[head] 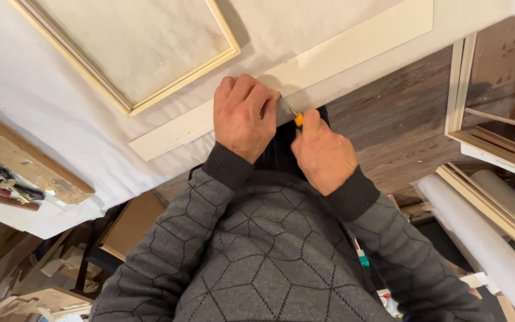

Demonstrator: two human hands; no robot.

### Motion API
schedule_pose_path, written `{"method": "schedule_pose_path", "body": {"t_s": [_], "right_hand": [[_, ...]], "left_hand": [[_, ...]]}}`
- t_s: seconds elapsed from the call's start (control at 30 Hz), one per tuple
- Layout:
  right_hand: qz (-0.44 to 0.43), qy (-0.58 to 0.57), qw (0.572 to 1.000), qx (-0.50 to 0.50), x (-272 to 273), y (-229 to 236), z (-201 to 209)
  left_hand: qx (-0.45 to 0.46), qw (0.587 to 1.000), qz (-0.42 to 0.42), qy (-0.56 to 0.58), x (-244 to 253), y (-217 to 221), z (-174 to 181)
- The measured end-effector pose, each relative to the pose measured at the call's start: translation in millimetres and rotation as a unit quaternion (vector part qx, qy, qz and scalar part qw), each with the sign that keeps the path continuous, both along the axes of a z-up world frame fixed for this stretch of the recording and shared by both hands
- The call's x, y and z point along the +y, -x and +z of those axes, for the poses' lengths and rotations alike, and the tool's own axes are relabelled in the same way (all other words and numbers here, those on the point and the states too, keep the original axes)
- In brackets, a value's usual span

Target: Measuring, cutting, and installing spacers into a picture frame followed by dusting the assembly area.

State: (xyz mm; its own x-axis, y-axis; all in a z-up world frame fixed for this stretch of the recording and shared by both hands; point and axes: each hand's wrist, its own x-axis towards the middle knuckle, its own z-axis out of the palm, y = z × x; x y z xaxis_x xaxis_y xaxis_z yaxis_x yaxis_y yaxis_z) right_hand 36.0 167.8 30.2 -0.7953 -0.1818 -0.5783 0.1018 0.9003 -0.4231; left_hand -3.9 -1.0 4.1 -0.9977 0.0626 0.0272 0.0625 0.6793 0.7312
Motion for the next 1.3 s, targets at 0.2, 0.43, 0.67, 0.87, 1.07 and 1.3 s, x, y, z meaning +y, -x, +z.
{"method": "schedule_pose_path", "body": {"t_s": [0.2, 0.43, 0.67, 0.87, 1.07, 1.3], "right_hand": [[0.013, 0.017, 0.997, 0.072, 18, 25, 29], [0.096, -0.022, 0.961, 0.259, 48, 91, 9], [0.186, 0.117, 0.945, 0.242, 9, 106, 46], [0.185, 0.264, 0.942, 0.094, -24, 110, 48], [0.257, 0.243, 0.931, 0.092, -47, 132, 59], [0.253, 0.203, 0.940, 0.110, -37, 163, 44]], "left_hand": [[-0.008, 1.000, -0.017, -0.013, -6, 0, 2], [-0.017, 0.999, -0.046, 0.016, -15, 1, 11], [-0.054, 0.997, -0.046, 0.026, -34, 1, 38], [-0.036, 0.996, -0.040, -0.077, -56, -1, 57], [-0.031, 0.994, -0.017, -0.102, -75, -3, 66], [0.014, 0.994, 0.086, -0.063, -121, -17, 57]]}}
